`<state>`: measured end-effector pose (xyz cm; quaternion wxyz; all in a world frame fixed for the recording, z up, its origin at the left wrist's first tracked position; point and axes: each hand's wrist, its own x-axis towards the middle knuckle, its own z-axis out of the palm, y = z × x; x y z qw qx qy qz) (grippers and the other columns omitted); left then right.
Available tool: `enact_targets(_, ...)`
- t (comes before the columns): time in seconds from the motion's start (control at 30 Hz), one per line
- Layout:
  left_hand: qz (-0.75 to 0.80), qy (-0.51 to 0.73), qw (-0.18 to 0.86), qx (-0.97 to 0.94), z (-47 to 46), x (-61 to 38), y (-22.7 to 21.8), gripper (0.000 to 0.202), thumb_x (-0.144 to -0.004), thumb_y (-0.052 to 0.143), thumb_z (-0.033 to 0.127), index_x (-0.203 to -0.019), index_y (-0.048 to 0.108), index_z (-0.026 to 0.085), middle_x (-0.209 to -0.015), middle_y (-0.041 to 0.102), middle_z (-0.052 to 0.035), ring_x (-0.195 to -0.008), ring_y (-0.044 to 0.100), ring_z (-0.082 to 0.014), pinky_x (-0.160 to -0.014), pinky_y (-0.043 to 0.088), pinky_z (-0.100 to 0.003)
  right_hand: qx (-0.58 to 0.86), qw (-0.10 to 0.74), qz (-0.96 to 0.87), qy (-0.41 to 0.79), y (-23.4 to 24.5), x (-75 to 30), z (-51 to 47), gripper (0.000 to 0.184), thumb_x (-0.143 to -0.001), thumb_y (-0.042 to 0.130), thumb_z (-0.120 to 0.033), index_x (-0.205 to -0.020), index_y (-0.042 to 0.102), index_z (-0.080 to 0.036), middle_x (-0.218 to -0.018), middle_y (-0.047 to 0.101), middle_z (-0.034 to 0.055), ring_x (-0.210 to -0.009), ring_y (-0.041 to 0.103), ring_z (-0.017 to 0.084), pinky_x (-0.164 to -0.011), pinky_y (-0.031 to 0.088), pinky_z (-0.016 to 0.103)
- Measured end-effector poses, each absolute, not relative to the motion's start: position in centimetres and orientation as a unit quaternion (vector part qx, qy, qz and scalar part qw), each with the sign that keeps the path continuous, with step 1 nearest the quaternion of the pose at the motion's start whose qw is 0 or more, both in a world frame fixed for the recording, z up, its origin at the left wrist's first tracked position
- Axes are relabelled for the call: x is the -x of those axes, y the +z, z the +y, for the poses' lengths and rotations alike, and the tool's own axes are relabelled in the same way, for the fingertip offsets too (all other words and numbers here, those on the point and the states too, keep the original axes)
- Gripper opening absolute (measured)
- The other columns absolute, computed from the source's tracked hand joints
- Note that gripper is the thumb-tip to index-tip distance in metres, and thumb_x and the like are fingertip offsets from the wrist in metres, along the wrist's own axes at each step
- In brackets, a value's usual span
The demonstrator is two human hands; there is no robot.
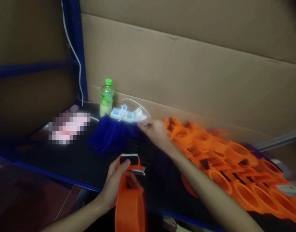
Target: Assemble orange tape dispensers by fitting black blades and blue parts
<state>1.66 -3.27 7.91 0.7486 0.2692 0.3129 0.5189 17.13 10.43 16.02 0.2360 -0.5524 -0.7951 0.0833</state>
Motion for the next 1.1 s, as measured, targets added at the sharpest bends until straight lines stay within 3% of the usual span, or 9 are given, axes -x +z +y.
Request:
enact_targets(0.17,0.333,0.528,0.741,-0.25,-3.3,-1.9,8.5,0.033,-0.091,0.058,0.044,-0.098,0.063,0.011,-0.06,0.072,-0.0078,-0.048,0.068,-0.0203,-0.047,0.049,-0.025,0.528,0.299,-0.764,0.219,17.2,-19.3,6.1,0.034,-0.091,0.058,-0.044,-0.095,0.076,-0.015,-0.079,0.073,0.0046,-0.059,0.064,0.012,-0.053,0.054,0.024)
enact_targets(0.27,0.338,0.543,0.732,-0.235,-3.2,-2.1,8.9,0.037,-0.09,0.059,0.045,-0.105,0.063,0.011,-0.066,0.073,-0.0088,-0.052,0.069,-0.0201,-0.048,0.049,-0.024,0.499,0.356,-0.7,0.367,17.2,-20.0,3.4,0.031,-0.084,0.068,-0.042,-0.098,0.076,-0.016,-0.077,0.072,0.0033,-0.052,0.059,0.009,-0.049,0.053,0.021)
enact_targets(0.37,0.338,0.562,0.72,-0.228,-3.2,-2.4,9.0,0.042,-0.09,0.06,0.046,-0.114,0.061,0.012,-0.067,0.074,-0.0091,-0.057,0.071,-0.021,-0.051,0.051,-0.025,0.499,0.378,-0.653,0.426,16.9,-20.0,1.5,0.029,-0.081,0.072,-0.038,-0.101,0.075,-0.017,-0.077,0.072,0.0027,-0.057,0.061,0.009,-0.05,0.052,0.019)
enact_targets(0.63,0.343,0.571,0.702,-0.251,-3.2,-3.0,8.6,0.034,-0.092,0.06,0.042,-0.114,0.057,0.016,-0.064,0.075,-0.0078,-0.062,0.074,-0.0235,-0.056,0.054,-0.027,0.514,0.35,-0.654,0.432,15.8,-19.3,0.1,0.023,-0.085,0.068,-0.036,-0.097,0.072,-0.017,-0.082,0.072,0.0033,-0.063,0.065,0.012,-0.043,0.048,0.018)
enact_targets(0.9,0.344,0.574,0.707,-0.228,-3.2,-3.0,8.6,0.038,-0.085,0.068,0.044,-0.112,0.058,0.018,-0.063,0.075,-0.0045,-0.06,0.074,-0.0252,-0.053,0.056,-0.029,0.493,0.372,-0.737,0.275,16.0,-18.0,-1.8,0.009,-0.092,0.063,-0.028,-0.089,0.067,-0.02,-0.077,0.068,-0.0005,-0.068,0.064,0.011,-0.057,0.049,0.019)
enact_targets(1.1,0.326,0.596,0.711,-0.181,-2.9,-3.0,8.5,0.026,-0.084,0.071,0.037,-0.102,0.06,0.021,-0.071,0.075,-0.001,-0.059,0.074,-0.019,-0.053,0.055,-0.024,0.454,0.327,-0.796,0.233,15.6,-17.8,-3.0,0.013,-0.093,0.061,-0.025,-0.103,0.07,-0.024,-0.103,0.068,0.0032,-0.084,0.067,0.012,-0.069,0.055,0.021)
